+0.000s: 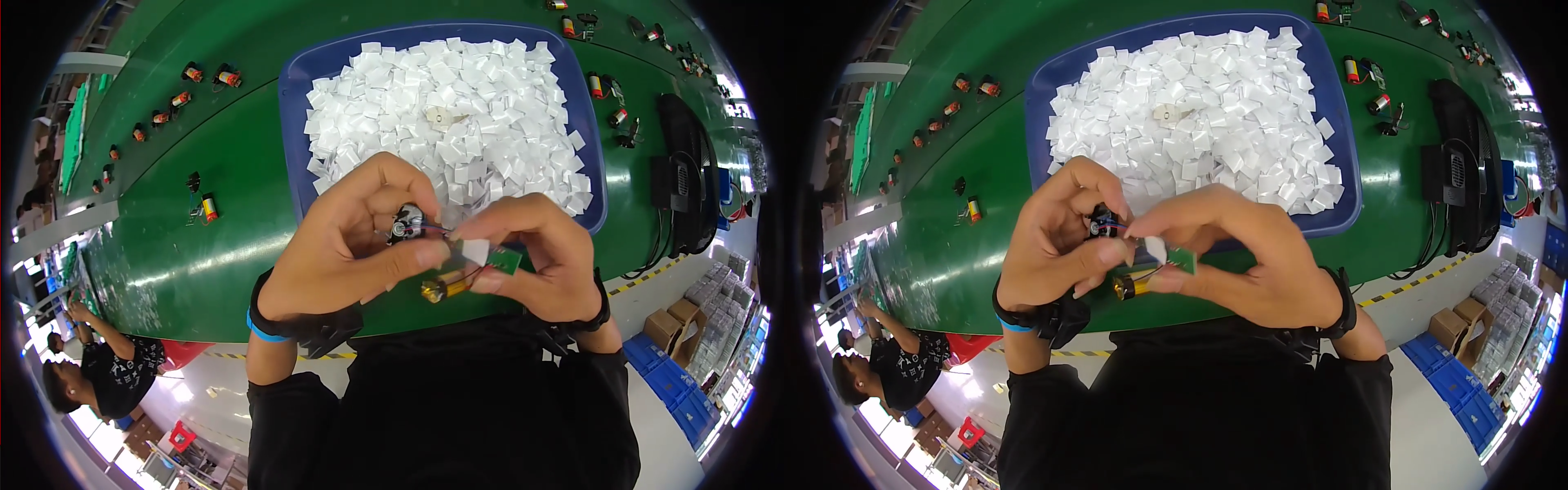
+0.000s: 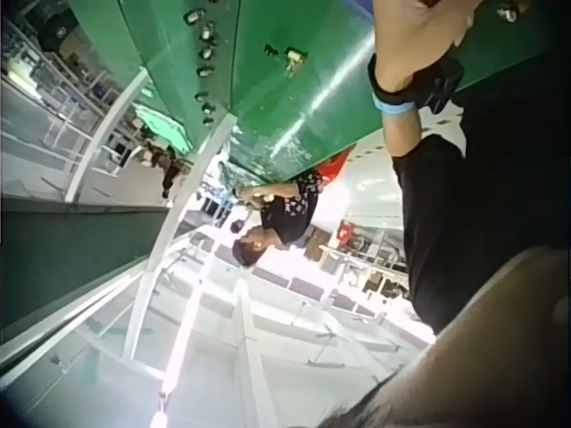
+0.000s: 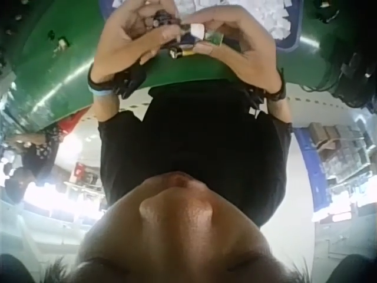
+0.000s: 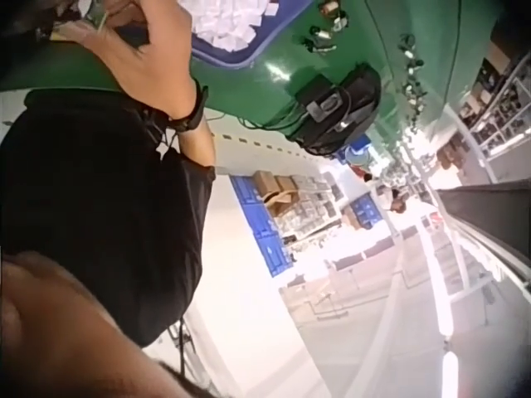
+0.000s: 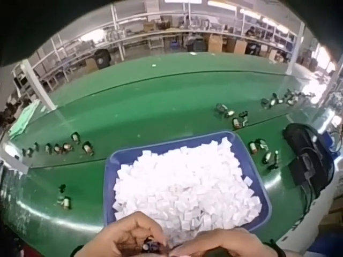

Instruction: The person picks up a motor and a circuit board, aligns them, and wraps a white adhesive strip around the components by hand. After securing the assembly, the person places the finished unit onto the green conveyor belt and repeats the process.

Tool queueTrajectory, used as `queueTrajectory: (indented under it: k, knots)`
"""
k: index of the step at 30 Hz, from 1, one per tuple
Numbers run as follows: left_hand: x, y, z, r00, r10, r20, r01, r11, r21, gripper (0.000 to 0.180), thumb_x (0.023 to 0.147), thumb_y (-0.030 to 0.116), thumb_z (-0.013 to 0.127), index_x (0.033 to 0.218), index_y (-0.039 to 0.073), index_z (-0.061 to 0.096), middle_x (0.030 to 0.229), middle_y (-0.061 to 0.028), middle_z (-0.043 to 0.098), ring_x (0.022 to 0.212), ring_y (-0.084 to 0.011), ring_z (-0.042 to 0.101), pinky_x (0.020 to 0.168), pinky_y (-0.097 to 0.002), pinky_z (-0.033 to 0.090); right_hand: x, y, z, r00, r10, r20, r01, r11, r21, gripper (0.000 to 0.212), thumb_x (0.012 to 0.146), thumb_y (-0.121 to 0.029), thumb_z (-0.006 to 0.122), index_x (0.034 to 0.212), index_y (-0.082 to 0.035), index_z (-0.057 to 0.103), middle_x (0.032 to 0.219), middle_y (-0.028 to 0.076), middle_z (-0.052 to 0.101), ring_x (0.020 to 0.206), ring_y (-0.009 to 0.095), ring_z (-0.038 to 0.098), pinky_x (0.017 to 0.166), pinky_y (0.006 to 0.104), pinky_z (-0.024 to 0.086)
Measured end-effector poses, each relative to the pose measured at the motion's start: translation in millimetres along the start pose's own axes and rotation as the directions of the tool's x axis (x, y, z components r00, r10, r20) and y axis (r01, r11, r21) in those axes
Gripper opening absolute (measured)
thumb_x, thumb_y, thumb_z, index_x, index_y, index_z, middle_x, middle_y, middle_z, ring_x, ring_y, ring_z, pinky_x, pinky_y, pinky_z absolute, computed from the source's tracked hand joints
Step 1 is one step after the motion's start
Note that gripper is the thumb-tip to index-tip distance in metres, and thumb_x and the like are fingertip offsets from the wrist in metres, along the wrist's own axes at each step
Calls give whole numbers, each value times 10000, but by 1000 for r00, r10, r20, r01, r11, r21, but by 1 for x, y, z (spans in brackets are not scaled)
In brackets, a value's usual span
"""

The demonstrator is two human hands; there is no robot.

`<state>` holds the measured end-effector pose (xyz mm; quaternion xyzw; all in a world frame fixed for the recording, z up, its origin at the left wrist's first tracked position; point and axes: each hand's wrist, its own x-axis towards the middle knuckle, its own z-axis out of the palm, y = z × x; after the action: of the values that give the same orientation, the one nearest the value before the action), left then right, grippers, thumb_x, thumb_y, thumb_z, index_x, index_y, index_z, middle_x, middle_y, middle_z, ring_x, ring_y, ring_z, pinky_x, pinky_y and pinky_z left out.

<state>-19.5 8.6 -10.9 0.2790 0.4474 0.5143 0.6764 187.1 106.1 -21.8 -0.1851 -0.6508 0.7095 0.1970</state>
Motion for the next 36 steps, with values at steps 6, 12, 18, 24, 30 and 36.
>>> queueTrajectory:
  k: [6,12,18,24,30,36]
  knots:
    - [1,0,-9,993,-50,107,42,996,74,174,926,52,664,1064,12,567,987,-40,630,728,-18,569,508,-161,378,-4,20,-2,980,-166,-108,161,985,-56,372,767,-19,817,1108,-40,671,929,62,699,769,104,646,705,247,515]
    - [3,-6,-11,991,-59,119,30,973,227,117,976,100,613,1037,3,590,854,-20,634,682,-20,539,490,-168,365,-7,20,4,957,-238,-168,204,958,-201,368,757,-15,824,1094,-32,677,987,96,702,758,131,629,675,249,497]
    - [4,-6,-9,990,-57,131,39,990,137,128,999,135,590,998,8,604,794,-9,627,679,-34,540,533,-187,396,-2,14,-3,941,-339,16,327,892,-312,403,749,-43,836,1057,3,581,1045,214,657,866,207,641,735,309,515]
    - [6,-7,-6,988,-79,130,66,993,102,148,1002,154,592,977,9,607,810,-6,624,684,-42,541,597,-204,420,-10,19,-1,947,-322,-8,309,916,-257,421,743,-11,829,1041,-18,532,1095,252,646,957,240,656,829,349,553]
    - [7,-18,2,996,-38,76,22,978,207,152,985,150,610,945,3,595,799,-16,602,615,-34,522,506,-184,390,-9,21,2,958,-279,-61,268,953,-138,441,709,26,845,1023,-31,540,1108,191,625,965,216,651,831,330,549]
    - [6,-19,2,997,10,75,-30,962,271,157,971,147,635,938,0,588,809,-13,583,624,-43,508,544,-195,392,-9,20,11,998,43,-55,-28,971,236,468,678,57,858,1034,-37,569,1052,59,585,982,149,623,847,299,540]
